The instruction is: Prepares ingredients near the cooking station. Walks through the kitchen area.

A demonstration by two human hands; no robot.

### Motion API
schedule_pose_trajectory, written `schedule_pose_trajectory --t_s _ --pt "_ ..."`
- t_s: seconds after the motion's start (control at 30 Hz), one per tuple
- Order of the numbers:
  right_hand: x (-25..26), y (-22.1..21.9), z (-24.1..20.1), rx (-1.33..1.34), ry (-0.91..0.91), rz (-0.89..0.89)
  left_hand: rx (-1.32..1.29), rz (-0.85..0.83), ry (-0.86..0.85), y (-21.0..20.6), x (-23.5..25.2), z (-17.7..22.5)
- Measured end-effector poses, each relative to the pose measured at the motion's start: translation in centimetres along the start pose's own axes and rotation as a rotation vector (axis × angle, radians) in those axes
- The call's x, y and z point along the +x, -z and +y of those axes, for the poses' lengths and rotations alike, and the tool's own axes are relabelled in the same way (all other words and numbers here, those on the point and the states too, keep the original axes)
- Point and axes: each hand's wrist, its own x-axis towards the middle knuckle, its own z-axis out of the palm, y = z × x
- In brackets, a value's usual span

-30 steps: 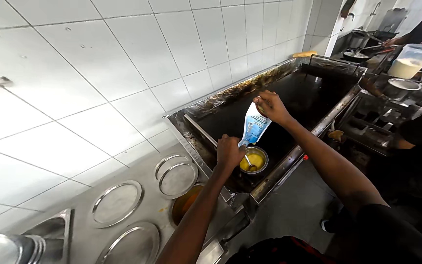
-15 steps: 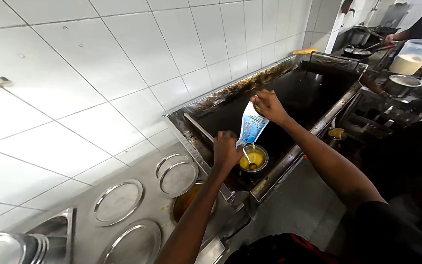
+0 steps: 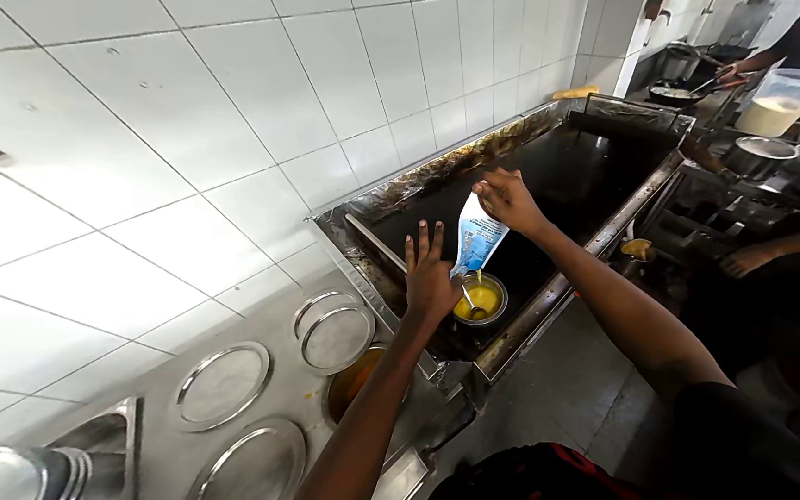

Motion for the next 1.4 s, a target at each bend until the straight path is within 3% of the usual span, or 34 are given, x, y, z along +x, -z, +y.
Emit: schedule_pose_trajectory --t_s 0.87,1.1,1.4 --pt "-1.6 1.0 0.9 0.002 -0.066 0.053 0.032 -0.06 -0.022 0.5 0.9 0.9" --pt "-7.6 1.3 2.2 0.35 -0.346 0.28 0.097 -0.122 -0.035 1.5 3.0 1.1" --pt "-15.0 0.9 3.4 0.373 -0.52 0.502 0.184 -0.315 -0.103 0.3 6.3 3.3"
